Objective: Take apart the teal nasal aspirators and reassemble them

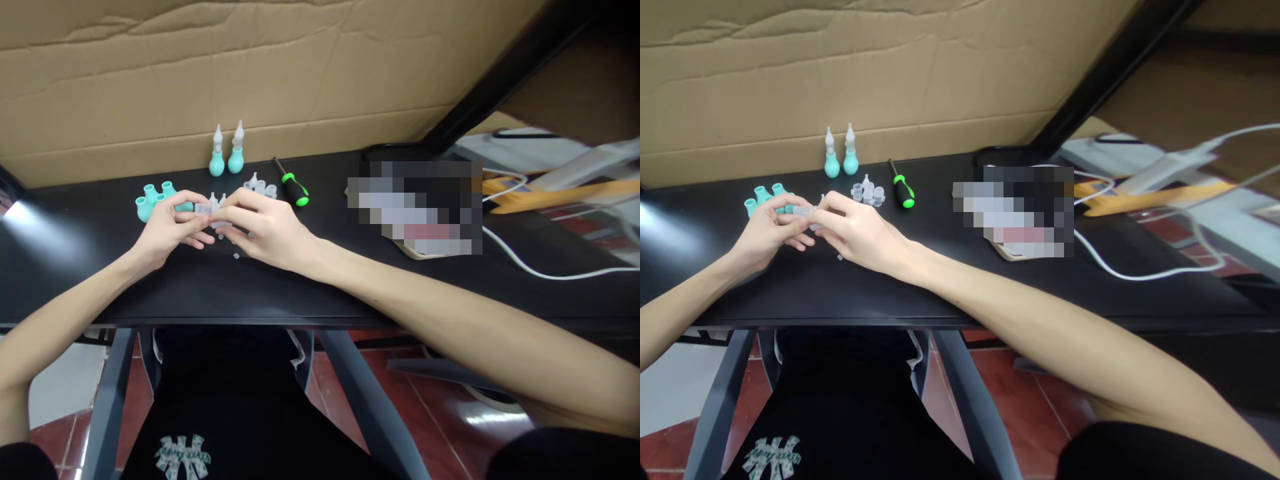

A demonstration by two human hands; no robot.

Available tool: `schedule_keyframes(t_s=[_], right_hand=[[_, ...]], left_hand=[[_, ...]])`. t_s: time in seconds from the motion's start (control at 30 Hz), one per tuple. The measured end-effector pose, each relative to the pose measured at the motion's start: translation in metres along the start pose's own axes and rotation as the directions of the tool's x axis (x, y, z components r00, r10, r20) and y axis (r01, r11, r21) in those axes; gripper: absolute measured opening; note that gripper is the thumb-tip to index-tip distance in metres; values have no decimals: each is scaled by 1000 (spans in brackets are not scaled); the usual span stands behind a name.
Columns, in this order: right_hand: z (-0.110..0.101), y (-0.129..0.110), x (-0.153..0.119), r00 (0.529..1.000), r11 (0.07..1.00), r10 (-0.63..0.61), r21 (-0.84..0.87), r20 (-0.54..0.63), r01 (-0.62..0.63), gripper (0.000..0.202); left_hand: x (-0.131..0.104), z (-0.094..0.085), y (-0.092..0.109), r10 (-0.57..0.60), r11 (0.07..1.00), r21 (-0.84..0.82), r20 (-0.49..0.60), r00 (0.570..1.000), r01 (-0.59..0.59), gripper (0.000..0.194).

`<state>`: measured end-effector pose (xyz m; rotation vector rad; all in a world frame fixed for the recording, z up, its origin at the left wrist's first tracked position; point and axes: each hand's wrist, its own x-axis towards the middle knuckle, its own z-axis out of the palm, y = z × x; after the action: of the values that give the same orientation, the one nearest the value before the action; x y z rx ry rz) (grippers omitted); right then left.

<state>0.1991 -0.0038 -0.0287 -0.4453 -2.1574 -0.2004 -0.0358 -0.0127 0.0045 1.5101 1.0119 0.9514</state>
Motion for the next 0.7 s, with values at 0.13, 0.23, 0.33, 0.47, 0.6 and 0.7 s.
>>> schedule_keyframes(t_s=[0.13, 0.23, 0.33, 0.47, 0.6, 0.7], right_hand=[[-1, -2, 1, 1000, 1000, -11, -2, -17, 11, 26], [0, -4, 1, 1000, 1000, -1, 0, -2, 1, 26], [1, -4, 1, 1000, 1000, 16, 2, 26, -16, 26], [3, -4, 0, 999, 1000, 18, -21, 35, -18, 27], [4, -4, 0, 1000, 999, -24, -38, 8, 24, 25], [3, -3, 1, 998, 997, -56, -57, -30, 55, 23]], left_hand=[[2, -1, -1, -1, 1000, -19, 2, 1000, 1, 50], [2, -1, -1, 11, 1000, -25, 0, 1000, -11, 48], [1, 1, -1, 15, 1000, -22, -3, 1000, -15, 41], [-1, 3, 0, 24, 1000, -3, -20, 1000, -24, 36], [-1, 5, 1, 34, 999, 21, -24, 999, -34, 37], [-2, 5, 4, 46, 999, 26, -18, 999, -46, 38]])
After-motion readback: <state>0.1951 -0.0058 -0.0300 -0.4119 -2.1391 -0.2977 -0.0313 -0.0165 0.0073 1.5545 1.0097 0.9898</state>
